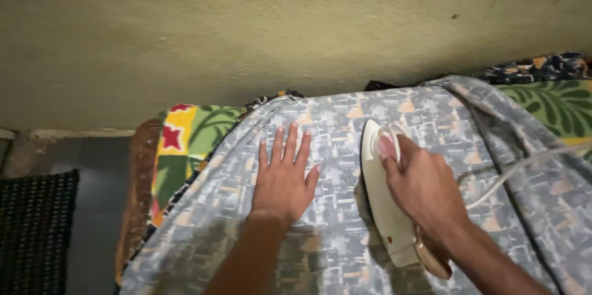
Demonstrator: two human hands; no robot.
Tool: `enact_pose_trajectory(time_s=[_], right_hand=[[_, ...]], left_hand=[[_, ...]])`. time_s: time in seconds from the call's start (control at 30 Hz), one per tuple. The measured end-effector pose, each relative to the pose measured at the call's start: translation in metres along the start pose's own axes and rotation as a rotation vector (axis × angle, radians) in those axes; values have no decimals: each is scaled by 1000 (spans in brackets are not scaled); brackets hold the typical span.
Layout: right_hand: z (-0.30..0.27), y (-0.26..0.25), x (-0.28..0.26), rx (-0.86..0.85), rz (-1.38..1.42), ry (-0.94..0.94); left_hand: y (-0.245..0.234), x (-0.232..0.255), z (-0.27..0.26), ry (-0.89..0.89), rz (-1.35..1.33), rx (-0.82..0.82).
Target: The person irons a patterned garment on a table covered with a colorful cloth. They smooth the fabric with one hand while moving the iron with the other, then flip the garment and continue ironing the other side.
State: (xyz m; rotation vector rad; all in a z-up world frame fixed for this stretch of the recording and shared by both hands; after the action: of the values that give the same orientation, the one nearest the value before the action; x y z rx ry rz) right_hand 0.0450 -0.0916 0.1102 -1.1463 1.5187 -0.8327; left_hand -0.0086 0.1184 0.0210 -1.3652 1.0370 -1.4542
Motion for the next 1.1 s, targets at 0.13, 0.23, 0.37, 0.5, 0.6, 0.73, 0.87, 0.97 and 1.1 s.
enact_pose_trajectory(time_s=[0.13, 0.23, 0.37, 0.5, 0.6, 0.73, 0.87, 0.97, 1.1], right_hand=[[19, 2, -8, -5, -29, 2], [47, 5, -18, 59, 46, -85], [63, 7, -33, 94, 1, -137], [38, 7, -41, 49, -36, -98], [0, 17, -38, -33, -5, -41], [-33, 25, -33, -50, -75, -43], [-27, 25, -42, -17, -65, -17], [-15, 22, -53, -40, -74, 31], [13, 25, -68, -22, -9, 16]], left_hand=[[-3, -6, -5, -25, -49, 41], [-2, -8, -7, -88, -69, -30], [-8, -10, -5, -135, -35, -162], [-16, -9, -4, -119, -2, -185], [-15, -12, -4, -123, 36, -257], [-14, -26, -2, -50, 173, -345], [-14, -33, 0, 32, 281, -371], [-20, -33, 0, 135, 480, -289], [-29, -39, 1, 278, 677, -327]])
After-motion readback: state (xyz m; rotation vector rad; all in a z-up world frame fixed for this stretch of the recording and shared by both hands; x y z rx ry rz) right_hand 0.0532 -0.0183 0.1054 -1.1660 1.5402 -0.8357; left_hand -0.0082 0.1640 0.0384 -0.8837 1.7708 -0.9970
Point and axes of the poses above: each hand's wrist, its own z-axis towards the middle knuckle, its own y-axis out of the palm, x = y × z, the point moved 5 cm from there along z, towards the middle knuckle, and after that the axes turned 8 degrees about -z, right-handed, at the moved point
